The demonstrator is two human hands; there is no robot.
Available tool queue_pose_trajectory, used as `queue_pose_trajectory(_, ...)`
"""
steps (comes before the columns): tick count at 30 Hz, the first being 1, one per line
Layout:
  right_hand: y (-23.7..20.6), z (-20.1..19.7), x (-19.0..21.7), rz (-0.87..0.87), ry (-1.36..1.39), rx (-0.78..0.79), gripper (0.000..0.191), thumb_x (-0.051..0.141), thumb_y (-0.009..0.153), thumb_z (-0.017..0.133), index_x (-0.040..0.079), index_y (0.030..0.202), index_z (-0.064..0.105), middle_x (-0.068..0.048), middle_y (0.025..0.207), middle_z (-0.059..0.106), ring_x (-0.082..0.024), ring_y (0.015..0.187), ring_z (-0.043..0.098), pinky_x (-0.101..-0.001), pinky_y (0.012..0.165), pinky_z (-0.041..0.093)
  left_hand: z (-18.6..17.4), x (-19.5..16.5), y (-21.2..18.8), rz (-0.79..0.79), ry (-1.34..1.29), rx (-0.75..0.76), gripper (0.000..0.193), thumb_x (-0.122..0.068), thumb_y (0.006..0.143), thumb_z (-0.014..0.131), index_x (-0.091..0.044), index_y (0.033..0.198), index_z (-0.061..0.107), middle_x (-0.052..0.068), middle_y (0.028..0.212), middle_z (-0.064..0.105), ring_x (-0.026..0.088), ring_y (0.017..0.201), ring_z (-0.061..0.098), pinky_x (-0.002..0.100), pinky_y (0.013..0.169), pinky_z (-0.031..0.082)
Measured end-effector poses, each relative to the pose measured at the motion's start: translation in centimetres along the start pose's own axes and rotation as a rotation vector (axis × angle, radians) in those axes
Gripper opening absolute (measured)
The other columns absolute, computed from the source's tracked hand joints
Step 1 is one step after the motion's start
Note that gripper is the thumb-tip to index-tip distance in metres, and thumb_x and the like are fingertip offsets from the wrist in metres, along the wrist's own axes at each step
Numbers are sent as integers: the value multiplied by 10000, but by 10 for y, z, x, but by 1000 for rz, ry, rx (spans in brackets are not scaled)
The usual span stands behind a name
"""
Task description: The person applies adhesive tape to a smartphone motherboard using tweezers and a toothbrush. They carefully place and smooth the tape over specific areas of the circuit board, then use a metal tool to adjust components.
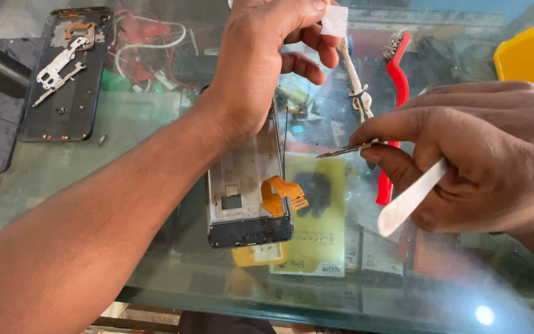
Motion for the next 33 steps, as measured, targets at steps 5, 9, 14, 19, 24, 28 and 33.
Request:
queue_pose_trajectory(5, -4, 0, -6, -139, -10, 114, 213, -2, 610, 807, 7, 710, 620, -112, 884, 752, -338, 773, 733, -428, 683, 595, -1, 2, 0, -1, -18, 4, 254, -308, 1015, 588, -68, 1003, 670, 51, 948, 699, 156, 871, 712, 363, 765, 610)
queue_pose_trajectory(9, -6, 6, -9, -142, 101, 156, 205, -12, 497, 625, 54, 663, 524, -83, 971, 748, -349, 913, 746, -449, 768, 601, -5, 9, -1, 17, 49, 7, 276, -319, 1040, 581, -62, 1021, 682, 49, 958, 697, 158, 879, 722, 365, 768, 622)
queue_pose_trajectory(14, -17, 5, -19, 58, 243, 117, 172, 72, 561, 621, 70, 711, 538, -90, 964, 736, -312, 919, 732, -376, 713, 565, -2, 8, 2, 29, 51, 3, 271, -316, 1010, 586, -67, 972, 686, 35, 913, 705, 134, 849, 719, 348, 736, 619)
queue_pose_trajectory(19, -36, 12, -21, 363, 377, -147, 126, 125, 746, 567, 36, 835, 564, -88, 943, 698, -243, 861, 663, -333, 696, 522, 5, -11, 4, -20, 82, 58, 227, -288, 972, 592, -77, 931, 666, 18, 880, 690, 120, 814, 712, 333, 707, 606)
queue_pose_trajectory(24, -37, 10, -18, 489, 416, -249, 194, 178, 931, 514, 2, 959, 589, -85, 922, 660, -175, 803, 595, -289, 680, 479, 7, -27, 6, -187, 227, 338, 107, -216, 831, 565, -114, 844, 594, -25, 761, 650, 62, 685, 664, 253, 572, 531)
queue_pose_trajectory(28, -27, 9, -17, 569, 394, -214, 283, 221, 1079, 471, -25, 1058, 610, -84, 906, 629, -120, 756, 540, -255, 667, 445, 11, -28, 5, -93, 283, 455, 85, -114, 893, 635, -40, 852, 637, -1, 757, 635, 70, 673, 606, 248, 593, 482)
queue_pose_trajectory(33, -20, 9, -11, 822, 502, -157, 297, 208, 1115, 494, -42, 1099, 654, -55, 807, 567, -67, 656, 455, -225, 594, 377, 16, -26, 2, -45, 354, 446, 80, -91, 854, 724, -32, 814, 688, -15, 734, 677, 44, 657, 656, 219, 595, 528)
Point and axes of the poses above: each hand's wrist, its own y-axis towards the middle knuckle, its own z-axis out of the palm, x = y × z, the point moved 1 cm from there along y, towards the middle knuckle
